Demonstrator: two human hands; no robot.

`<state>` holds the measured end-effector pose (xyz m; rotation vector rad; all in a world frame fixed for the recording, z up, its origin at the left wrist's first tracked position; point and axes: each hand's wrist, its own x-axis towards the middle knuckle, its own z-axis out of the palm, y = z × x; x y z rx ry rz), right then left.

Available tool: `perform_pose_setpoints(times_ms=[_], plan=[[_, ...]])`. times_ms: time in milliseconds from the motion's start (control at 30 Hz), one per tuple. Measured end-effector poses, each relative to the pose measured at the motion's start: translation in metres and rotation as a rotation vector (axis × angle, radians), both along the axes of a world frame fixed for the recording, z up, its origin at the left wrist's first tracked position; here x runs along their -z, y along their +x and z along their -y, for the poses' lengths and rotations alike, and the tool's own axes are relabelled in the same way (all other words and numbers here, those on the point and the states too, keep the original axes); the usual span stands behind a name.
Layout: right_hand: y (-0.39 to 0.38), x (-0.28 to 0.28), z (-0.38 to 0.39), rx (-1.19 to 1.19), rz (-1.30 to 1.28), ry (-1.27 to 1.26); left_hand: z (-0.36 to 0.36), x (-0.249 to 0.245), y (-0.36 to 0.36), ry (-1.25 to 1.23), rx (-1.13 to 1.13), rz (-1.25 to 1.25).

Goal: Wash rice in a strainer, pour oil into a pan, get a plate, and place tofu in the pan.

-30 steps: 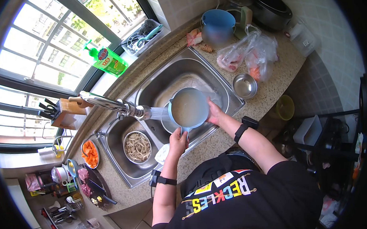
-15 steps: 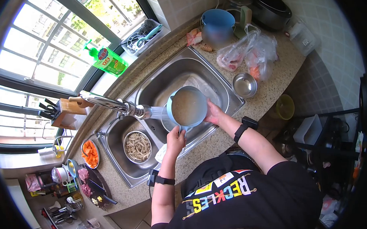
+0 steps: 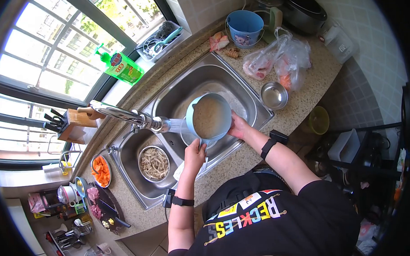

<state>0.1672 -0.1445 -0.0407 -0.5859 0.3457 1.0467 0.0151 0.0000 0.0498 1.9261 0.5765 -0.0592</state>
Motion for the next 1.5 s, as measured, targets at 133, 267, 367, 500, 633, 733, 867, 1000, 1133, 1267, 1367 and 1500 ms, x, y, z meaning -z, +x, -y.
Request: perform_pose_setpoints(times_ms=[133, 267, 367, 500, 633, 733, 867, 1000, 1133, 1267, 1367, 1500], plan=[[-0.002, 0.001, -0.001, 0.021, -0.026, 0.004, -0.001, -0.001, -0.001, 0.049, 0.027, 0.015], [-0.002, -0.003, -0.001, 0.027, -0.044, -0.024, 0.000, -0.001, -0.001, 0.045, 0.025, 0.015], [-0.001, 0.001, 0.001, 0.013, -0.030, -0.048, 0.000, 0.010, -0.004, 0.051, 0.031, 0.030], [-0.002, 0.003, 0.003, 0.037, 0.005, -0.057, 0.004, 0.019, -0.009, -0.173, -0.021, -0.006], [-0.002, -0.004, -0.001, -0.008, 0.053, -0.198, -0.001, 0.042, -0.028, -0.506, -0.126, -0.016], [-0.005, -0.023, -0.005, -0.068, 0.225, -0.455, -0.006, 0.046, -0.038, -0.647, -0.206, 0.053], [-0.007, -0.049, -0.025, 0.044, 0.810, -0.548, -0.022, 0.047, -0.047, -0.630, -0.261, 0.099], [-0.019, -0.082, -0.063, -0.098, 0.806, -0.350, -0.031, 0.038, -0.052, -0.618, -0.288, 0.154], [-0.025, -0.066, -0.102, -0.230, 0.629, -0.399, -0.037, 0.034, -0.060, -0.596, -0.211, 0.139], [-0.021, -0.047, -0.130, -0.337, 0.586, -0.750, -0.031, 0.030, -0.063, -0.613, -0.160, 0.097], [-0.018, -0.012, -0.144, -0.603, 0.995, -0.864, -0.032, 0.031, -0.066, -0.628, -0.088, 0.068], [-0.034, -0.022, -0.141, -0.752, 1.367, -0.811, -0.037, 0.038, -0.066, -0.647, -0.102, 0.067]])
